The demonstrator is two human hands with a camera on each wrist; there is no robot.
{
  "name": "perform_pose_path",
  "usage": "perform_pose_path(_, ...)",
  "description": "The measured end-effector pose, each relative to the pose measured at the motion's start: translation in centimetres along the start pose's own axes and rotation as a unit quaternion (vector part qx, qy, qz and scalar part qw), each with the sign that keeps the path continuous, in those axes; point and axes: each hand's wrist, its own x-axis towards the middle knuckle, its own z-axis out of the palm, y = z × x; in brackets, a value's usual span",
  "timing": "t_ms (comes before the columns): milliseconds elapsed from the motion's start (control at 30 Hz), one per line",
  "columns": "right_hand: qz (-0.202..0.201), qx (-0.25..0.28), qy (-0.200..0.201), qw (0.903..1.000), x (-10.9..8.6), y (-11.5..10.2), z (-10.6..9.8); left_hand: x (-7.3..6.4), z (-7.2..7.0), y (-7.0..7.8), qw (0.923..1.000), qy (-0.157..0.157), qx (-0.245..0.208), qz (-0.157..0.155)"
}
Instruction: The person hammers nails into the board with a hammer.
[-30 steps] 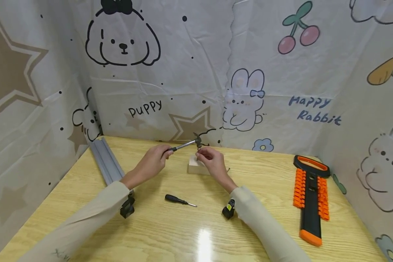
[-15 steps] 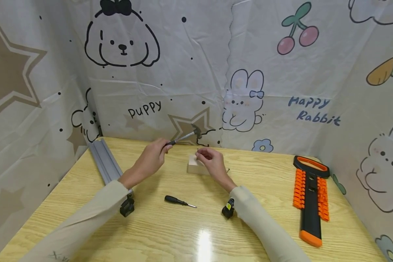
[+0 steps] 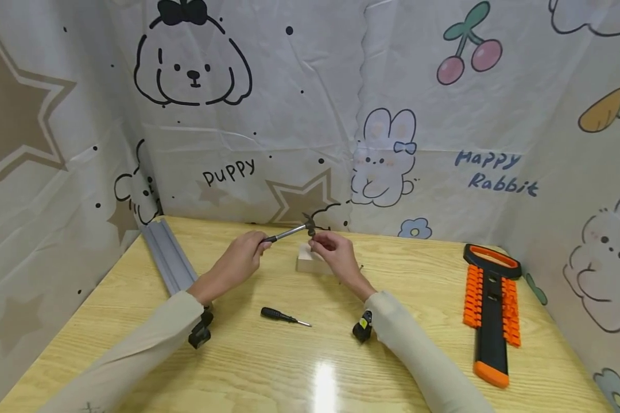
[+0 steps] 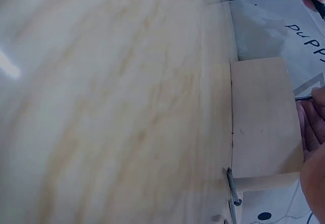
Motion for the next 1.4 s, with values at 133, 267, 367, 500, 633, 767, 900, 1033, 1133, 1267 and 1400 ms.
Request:
perform_pose_path(133, 0.015, 0.012, -0.005, 0.9998, -0.01, -0.43, -0.19, 0.07, -0.09, -0.12, 0.9997, -0.016, -0.014, -0.012)
perform_pose_path(267, 0.034, 0.023, -0.013, 0.9991, 0.05, -0.49, -0.44, 0.21, -0.11, -0.08, 0.9993, -0.019, -0.027, -0.02)
perform_pose_path(367, 0.052, 0.038, -0.016, 0.9978, 0.15, -0.56, -0.62, 0.31, -0.04, -0.04, 0.9991, -0.015, -0.035, -0.018)
perform_pose_path(500, 0.066, 0.054, -0.015, 0.9962, 0.22, -0.76, -0.84, 0.36, -0.01, 0.13, 0.9987, -0.009, -0.045, -0.02)
perform_pose_path(633, 0.06, 0.052, -0.019, 0.9966, 0.15, -0.82, -0.94, 0.38, -0.13, 0.32, 0.9983, 0.021, -0.052, -0.014)
perform_pose_path(767, 0.057, 0.046, -0.019, 0.9971, 0.1, -0.84, -0.99, 0.59, -0.26, 0.4, 0.9932, 0.09, -0.072, 0.018)
perform_pose_path(900, 0.06, 0.037, -0.017, 0.9973, 0.17, -0.91, -0.97, 0.83, -0.43, 0.45, 0.9897, 0.113, -0.081, 0.034)
perform_pose_path(1033, 0.064, 0.048, -0.013, 0.9967, 0.35, -0.68, -0.91, 0.85, -0.47, 0.42, 0.9985, 0.032, -0.026, 0.036)
perform_pose_path(1133, 0.066, 0.058, -0.017, 0.996, 0.44, -0.39, -0.75, 0.68, -0.31, 0.31, 0.9993, -0.014, 0.002, 0.035)
perform_pose_path(1267, 0.061, 0.06, -0.026, 0.996, 0.44, -0.22, -0.52, 0.4, 0.01, 0.1, 0.9995, -0.007, -0.004, 0.03)
perform_pose_path(1400, 0.054, 0.064, -0.031, 0.996, 0.43, -0.23, -0.49, 0.19, 0.17, -0.05, 0.9992, 0.016, -0.012, 0.036)
